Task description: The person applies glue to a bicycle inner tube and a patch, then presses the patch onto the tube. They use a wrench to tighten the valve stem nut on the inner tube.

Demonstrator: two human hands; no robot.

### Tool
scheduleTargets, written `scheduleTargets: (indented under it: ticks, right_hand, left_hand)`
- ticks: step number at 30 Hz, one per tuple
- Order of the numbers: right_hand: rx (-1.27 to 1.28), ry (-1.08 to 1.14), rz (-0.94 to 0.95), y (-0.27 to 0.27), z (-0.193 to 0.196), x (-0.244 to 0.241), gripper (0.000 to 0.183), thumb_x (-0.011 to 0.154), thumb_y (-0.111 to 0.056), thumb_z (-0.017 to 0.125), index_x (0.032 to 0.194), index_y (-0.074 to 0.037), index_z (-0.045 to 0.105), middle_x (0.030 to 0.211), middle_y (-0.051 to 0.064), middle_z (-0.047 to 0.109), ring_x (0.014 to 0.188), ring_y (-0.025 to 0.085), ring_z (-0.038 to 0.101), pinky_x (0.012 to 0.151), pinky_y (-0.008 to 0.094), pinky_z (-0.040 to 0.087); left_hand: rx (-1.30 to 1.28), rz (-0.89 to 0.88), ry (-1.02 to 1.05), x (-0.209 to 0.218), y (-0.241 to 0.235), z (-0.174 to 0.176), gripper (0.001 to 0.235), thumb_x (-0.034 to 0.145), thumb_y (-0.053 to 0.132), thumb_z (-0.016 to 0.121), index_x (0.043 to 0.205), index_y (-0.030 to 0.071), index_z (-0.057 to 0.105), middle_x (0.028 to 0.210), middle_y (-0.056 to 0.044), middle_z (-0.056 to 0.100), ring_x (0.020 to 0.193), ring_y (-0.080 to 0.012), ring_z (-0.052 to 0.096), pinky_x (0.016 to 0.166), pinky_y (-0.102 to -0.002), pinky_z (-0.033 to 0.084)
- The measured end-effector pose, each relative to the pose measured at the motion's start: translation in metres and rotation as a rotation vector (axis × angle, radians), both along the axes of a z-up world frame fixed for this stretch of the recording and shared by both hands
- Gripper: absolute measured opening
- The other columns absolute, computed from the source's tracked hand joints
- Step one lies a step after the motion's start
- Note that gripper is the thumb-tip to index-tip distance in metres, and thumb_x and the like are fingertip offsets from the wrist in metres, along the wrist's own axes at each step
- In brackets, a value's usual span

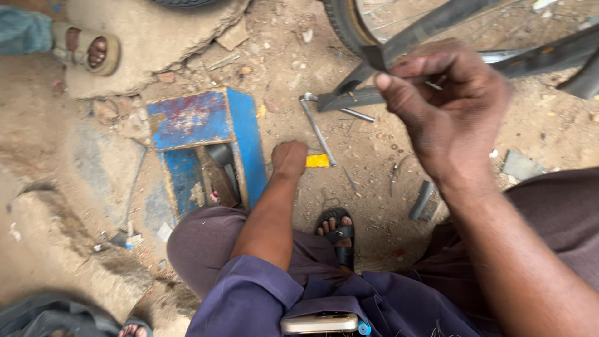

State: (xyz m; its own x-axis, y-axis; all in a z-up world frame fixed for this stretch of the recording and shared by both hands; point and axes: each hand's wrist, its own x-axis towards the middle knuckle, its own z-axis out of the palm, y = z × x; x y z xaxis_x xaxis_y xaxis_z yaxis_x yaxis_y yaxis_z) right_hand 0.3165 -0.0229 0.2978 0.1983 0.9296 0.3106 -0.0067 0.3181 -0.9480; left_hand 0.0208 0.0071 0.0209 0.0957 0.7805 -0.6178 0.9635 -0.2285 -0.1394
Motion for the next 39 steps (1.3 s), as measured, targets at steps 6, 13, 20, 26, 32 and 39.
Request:
scheduleTargets:
  ticks: [6,13,20,26,32,39]
  right_hand:
    - [-0.018,0.060,0.007,-0.004,0.004,0.009,0.027,0.096,0.002,0.075,0.119,-0.005,0.061,0.112,0.006,0.067,0.087,0.009,0.072,0.074,0.021,0.067]
    - [-0.104,-0.104,0.046,-0.018,-0.007,0.016,0.014,0.112,0.003,0.073,0.116,0.001,0.060,0.104,0.014,0.067,0.088,0.016,0.070,0.077,0.029,0.066]
    - [-0.164,0.093,-0.033,-0.018,-0.009,0.026,0.022,0.108,-0.008,0.081,0.112,-0.007,0.060,0.105,0.007,0.067,0.087,0.011,0.072,0.074,0.025,0.066]
    - [-0.148,-0.065,-0.116,0.002,-0.011,0.029,0.016,0.108,-0.001,0.083,0.109,0.001,0.067,0.102,0.010,0.071,0.081,0.011,0.068,0.069,0.023,0.061]
    - [-0.077,0.074,-0.111,0.013,-0.003,0.026,0.022,0.102,0.003,0.081,0.117,-0.001,0.066,0.100,0.006,0.071,0.085,0.006,0.069,0.075,0.019,0.061]
    - [-0.099,0.115,-0.147,0.020,-0.013,0.052,0.021,0.099,-0.002,0.079,0.115,-0.001,0.065,0.100,0.007,0.071,0.075,0.008,0.066,0.061,0.020,0.057]
  left_hand:
    - [0.371,0.287,-0.153,-0.048,0.035,0.161,0.016,0.085,0.019,0.078,0.098,0.010,0.074,0.101,-0.017,0.073,0.096,-0.0376,0.071,0.082,-0.051,0.056]
    - [0.208,0.888,0.147,-0.160,-0.057,0.245,0.053,0.079,0.038,0.088,0.122,0.013,0.070,0.114,-0.013,0.075,0.104,-0.0256,0.069,0.091,-0.046,0.055]
    - [0.340,0.565,-0.180,-0.128,-0.033,0.260,0.061,0.091,0.037,0.083,0.142,0.010,0.061,0.132,-0.013,0.073,0.113,-0.0310,0.071,0.101,-0.046,0.056]
    - [0.098,0.093,-0.718,0.017,0.051,0.175,0.084,0.077,0.025,0.089,0.149,0.008,0.048,0.142,-0.019,0.060,0.119,-0.0306,0.065,0.107,-0.044,0.050]
    - [0.547,0.086,-0.527,0.110,0.056,0.043,0.079,0.078,-0.002,0.076,0.150,0.006,0.046,0.134,-0.020,0.064,0.122,-0.0359,0.061,0.103,-0.049,0.046]
    - [-0.061,0.380,-0.808,0.106,0.033,0.063,0.053,0.087,0.005,0.071,0.139,0.010,0.059,0.131,-0.012,0.071,0.126,-0.0313,0.068,0.112,-0.050,0.055]
